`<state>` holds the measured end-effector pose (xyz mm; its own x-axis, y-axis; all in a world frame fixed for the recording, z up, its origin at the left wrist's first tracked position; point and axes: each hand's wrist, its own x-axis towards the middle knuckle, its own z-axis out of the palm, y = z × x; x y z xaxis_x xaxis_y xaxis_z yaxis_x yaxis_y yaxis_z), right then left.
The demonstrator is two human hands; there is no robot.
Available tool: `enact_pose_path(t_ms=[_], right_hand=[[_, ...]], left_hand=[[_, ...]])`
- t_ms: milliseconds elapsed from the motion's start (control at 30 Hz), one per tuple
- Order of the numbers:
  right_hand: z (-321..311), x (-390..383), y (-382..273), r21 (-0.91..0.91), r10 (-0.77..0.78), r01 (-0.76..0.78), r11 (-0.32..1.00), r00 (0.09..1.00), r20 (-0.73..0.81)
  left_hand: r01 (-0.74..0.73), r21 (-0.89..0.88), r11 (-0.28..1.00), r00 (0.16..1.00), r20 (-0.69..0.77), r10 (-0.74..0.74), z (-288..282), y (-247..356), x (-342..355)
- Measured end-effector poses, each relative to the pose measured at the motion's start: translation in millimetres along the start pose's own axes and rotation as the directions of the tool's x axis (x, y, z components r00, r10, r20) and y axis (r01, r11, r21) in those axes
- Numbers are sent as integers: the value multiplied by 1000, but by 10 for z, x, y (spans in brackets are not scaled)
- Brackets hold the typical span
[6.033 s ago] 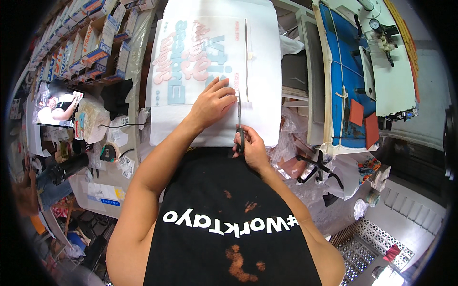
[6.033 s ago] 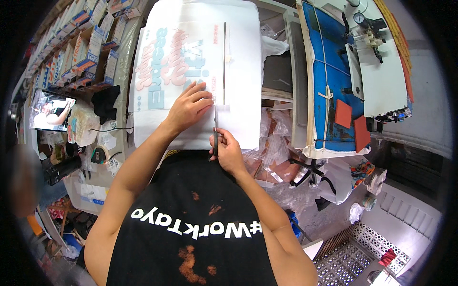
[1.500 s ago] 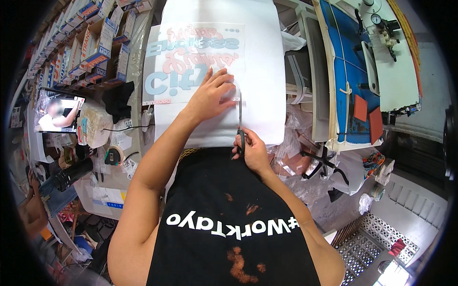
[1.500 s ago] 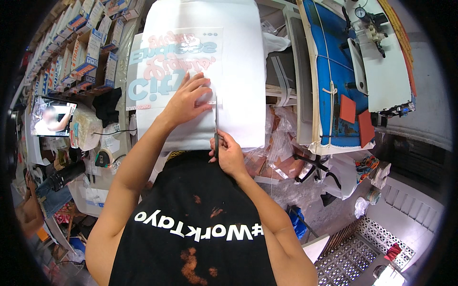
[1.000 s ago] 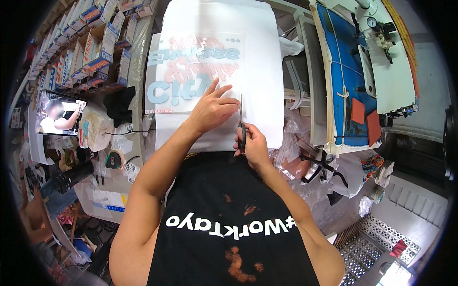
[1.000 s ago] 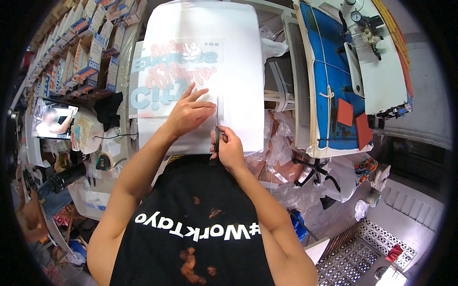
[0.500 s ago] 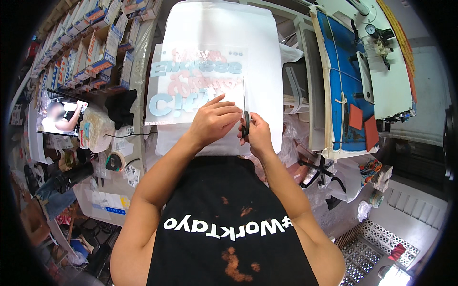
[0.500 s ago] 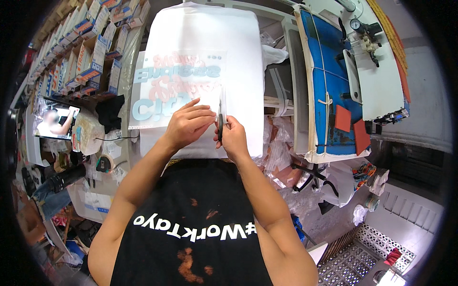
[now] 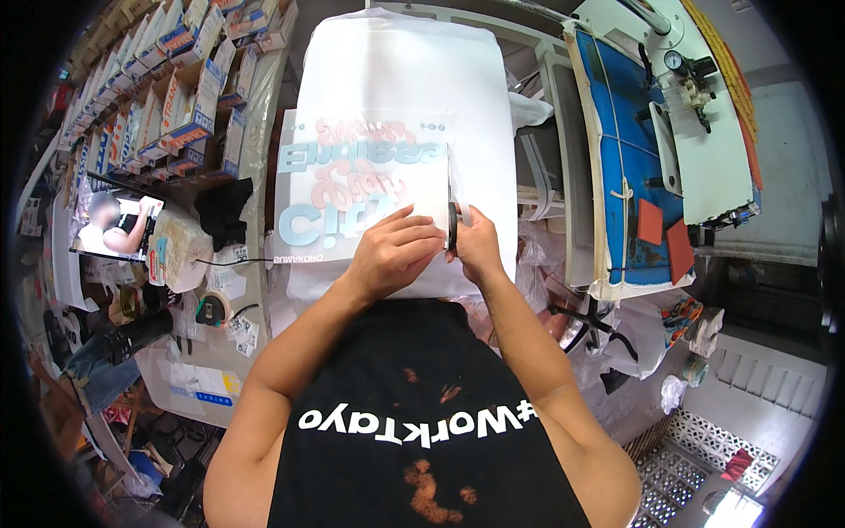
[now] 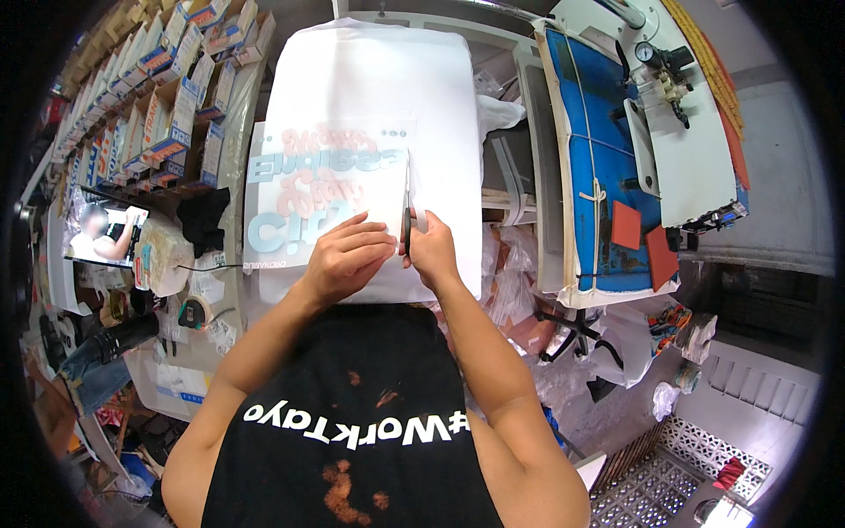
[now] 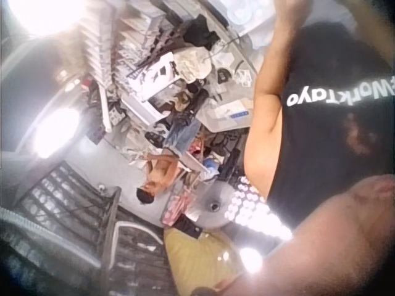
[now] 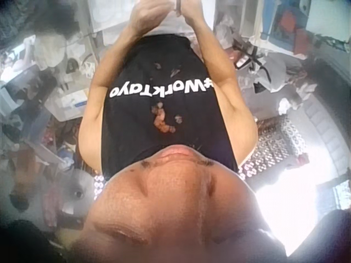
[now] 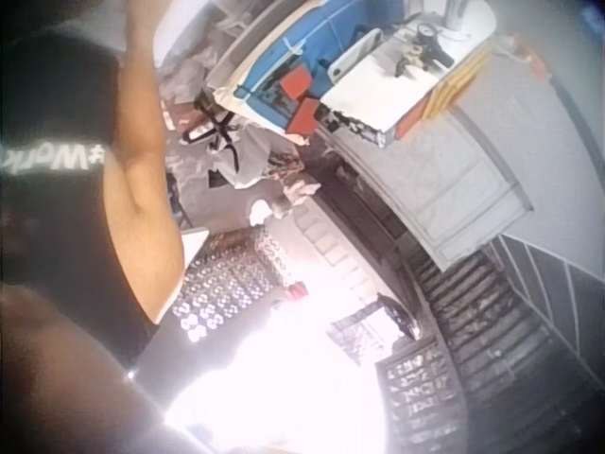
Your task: The person prepares printed designs by trimming them with scissors and aligns them onto white t-shirts before positioning the shirts on a heat press machine.
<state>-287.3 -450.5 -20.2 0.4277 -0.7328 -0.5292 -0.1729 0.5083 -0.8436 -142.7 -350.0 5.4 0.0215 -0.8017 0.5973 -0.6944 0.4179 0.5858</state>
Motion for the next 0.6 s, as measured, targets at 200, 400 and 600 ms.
enact_pose_path(t_ms=[200, 400, 600], right_hand=[[-16, 175, -19, 59, -19, 21, 998, 1000, -19], [-6, 268, -119, 15, -13, 13, 1000, 1000, -3], [-256, 370, -119, 25, -142, 149, 988, 970, -196]], left_hand=[[-24, -25, 999, 999, -45, 23, -29, 86, -15], [-51, -24, 998, 999, 1, 51, -85, 132, -48], [171, 153, 973, 928, 307, -211, -155, 190, -242]])
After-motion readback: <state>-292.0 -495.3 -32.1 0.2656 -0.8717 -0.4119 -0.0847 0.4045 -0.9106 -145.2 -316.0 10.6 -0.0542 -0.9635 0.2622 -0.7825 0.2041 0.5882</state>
